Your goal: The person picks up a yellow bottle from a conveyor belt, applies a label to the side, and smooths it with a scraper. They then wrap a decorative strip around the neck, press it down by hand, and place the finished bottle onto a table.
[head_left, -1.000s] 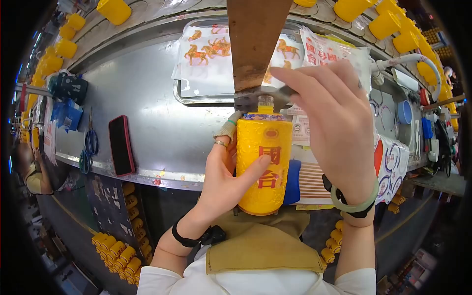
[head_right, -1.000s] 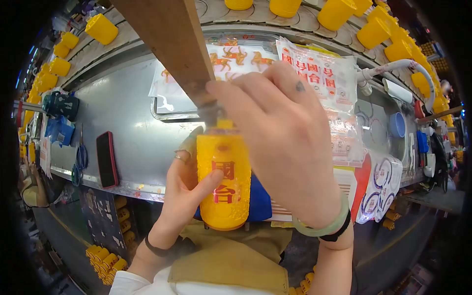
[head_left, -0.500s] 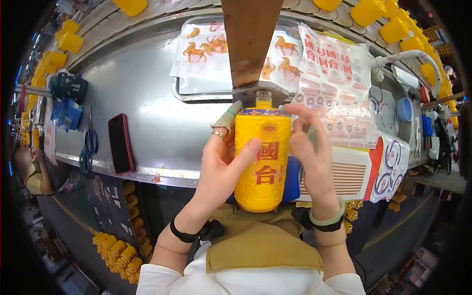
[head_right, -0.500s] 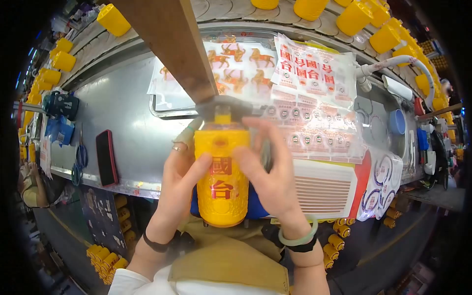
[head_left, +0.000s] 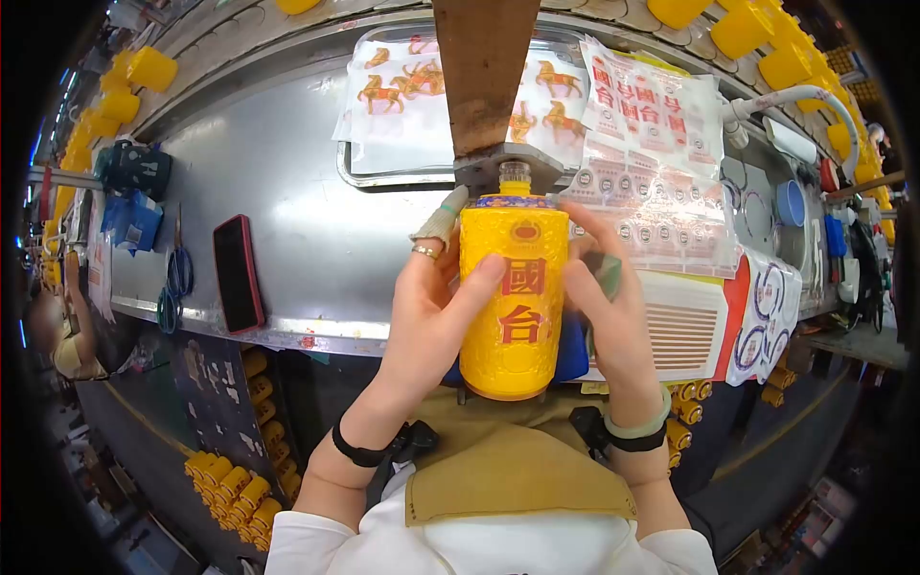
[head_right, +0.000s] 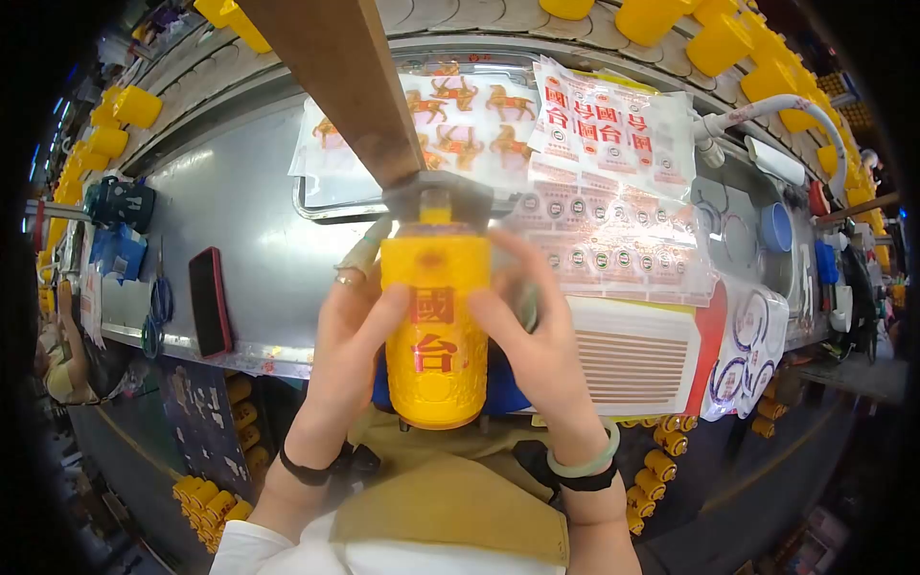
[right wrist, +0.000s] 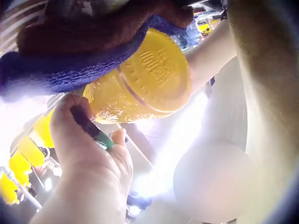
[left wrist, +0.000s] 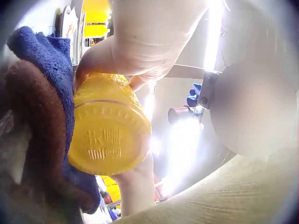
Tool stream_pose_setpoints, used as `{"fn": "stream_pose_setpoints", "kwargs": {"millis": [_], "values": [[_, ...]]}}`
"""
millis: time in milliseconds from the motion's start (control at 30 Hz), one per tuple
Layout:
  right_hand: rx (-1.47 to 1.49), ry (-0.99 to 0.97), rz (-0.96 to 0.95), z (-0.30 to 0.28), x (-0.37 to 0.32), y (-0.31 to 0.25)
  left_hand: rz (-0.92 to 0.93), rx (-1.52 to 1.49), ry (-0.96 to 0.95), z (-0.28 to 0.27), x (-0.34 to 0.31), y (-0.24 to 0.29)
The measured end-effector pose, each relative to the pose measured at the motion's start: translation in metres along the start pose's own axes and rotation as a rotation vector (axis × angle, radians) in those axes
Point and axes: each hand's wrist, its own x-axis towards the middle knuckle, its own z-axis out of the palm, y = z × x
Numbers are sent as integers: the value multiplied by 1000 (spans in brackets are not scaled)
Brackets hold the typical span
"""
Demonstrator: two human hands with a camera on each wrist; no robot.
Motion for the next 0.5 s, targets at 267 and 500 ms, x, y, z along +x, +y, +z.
{"fn": "stream_pose_setpoints", "kwargs": {"millis": [267,500], "values": [[-165,-133,-110,-16,-20,17,-55,39,-110,-14,-22,-1],[-115,-132,-77,-17,-17,17,-49,61,-130,-15,-22,-1]]}}
